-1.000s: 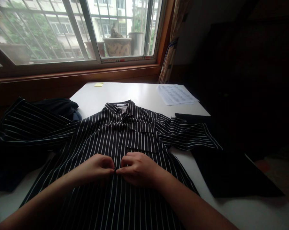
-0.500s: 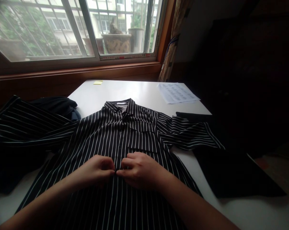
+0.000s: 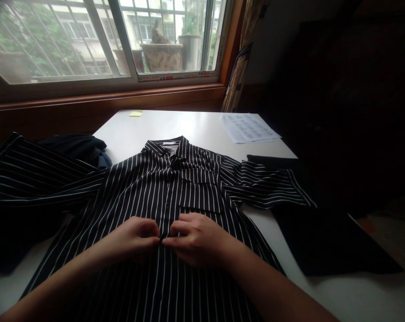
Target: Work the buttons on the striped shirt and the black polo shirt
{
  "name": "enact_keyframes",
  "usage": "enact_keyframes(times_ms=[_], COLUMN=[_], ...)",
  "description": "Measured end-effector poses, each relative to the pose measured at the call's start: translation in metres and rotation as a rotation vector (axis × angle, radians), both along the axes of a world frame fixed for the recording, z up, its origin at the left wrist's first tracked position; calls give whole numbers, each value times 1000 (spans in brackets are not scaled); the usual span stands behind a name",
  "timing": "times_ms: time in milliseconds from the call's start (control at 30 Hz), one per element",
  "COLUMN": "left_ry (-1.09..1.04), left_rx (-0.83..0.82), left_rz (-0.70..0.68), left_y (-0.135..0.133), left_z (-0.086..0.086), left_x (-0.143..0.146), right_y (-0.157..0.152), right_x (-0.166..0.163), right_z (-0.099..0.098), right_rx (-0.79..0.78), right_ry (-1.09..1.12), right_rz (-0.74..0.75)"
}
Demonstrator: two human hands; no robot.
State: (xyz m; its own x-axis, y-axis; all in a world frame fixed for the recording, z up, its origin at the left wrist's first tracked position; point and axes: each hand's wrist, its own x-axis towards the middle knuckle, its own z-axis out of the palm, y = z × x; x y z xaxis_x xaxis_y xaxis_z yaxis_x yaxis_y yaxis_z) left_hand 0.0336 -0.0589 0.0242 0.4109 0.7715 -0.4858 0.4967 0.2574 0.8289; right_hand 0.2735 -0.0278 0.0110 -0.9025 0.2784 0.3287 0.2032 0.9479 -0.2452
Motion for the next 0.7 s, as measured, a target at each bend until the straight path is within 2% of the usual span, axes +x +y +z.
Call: enact_keyframes(times_ms=[700], left_ry=[10], left_rx=[33], left_rz=[-7], left_y=[-2], left_z=[-2], left_x=[1], right_y=[-2], right_x=[-4], right_z=[2], right_rx=[78], right_ry=[-42], right_rz=[-25])
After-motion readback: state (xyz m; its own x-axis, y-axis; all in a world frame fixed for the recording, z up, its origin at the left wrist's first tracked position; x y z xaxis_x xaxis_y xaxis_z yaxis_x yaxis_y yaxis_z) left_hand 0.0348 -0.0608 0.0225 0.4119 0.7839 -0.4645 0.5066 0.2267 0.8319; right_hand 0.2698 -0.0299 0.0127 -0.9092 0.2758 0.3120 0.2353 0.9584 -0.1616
